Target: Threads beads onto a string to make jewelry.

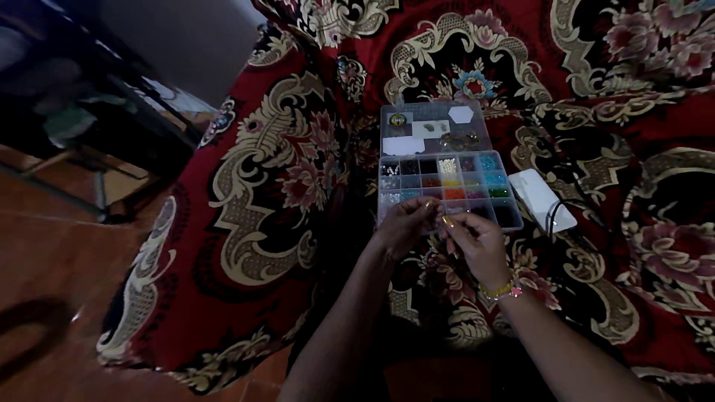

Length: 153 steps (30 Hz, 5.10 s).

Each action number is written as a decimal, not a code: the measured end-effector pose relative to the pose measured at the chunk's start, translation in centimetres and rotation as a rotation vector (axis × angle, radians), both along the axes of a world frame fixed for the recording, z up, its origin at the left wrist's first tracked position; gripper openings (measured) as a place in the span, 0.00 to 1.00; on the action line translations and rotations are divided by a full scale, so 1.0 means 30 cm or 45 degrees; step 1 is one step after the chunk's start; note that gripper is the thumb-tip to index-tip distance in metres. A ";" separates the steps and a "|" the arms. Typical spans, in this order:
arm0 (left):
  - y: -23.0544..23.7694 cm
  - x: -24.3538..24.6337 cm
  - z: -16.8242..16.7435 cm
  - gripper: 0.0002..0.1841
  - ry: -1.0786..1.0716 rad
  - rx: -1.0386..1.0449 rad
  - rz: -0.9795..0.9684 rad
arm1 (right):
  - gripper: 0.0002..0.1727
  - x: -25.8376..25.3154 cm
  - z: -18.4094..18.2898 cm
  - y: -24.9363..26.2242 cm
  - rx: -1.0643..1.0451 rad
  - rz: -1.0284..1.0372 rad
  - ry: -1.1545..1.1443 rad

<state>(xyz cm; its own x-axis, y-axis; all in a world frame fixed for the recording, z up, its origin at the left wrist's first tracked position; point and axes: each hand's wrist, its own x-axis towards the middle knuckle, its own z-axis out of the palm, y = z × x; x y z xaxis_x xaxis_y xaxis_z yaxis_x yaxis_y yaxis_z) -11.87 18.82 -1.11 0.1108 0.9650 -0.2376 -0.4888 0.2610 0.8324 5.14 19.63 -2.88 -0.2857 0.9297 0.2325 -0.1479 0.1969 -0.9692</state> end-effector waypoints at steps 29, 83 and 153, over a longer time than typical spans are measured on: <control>0.008 -0.019 -0.028 0.08 -0.127 0.032 -0.115 | 0.08 0.009 0.000 0.007 -0.035 0.091 0.100; 0.008 -0.037 -0.002 0.08 0.197 0.113 -0.172 | 0.09 0.004 -0.006 0.003 -0.080 0.163 0.109; -0.015 -0.098 0.042 0.04 1.971 0.534 -0.119 | 0.09 0.002 0.001 0.012 -0.168 0.022 0.018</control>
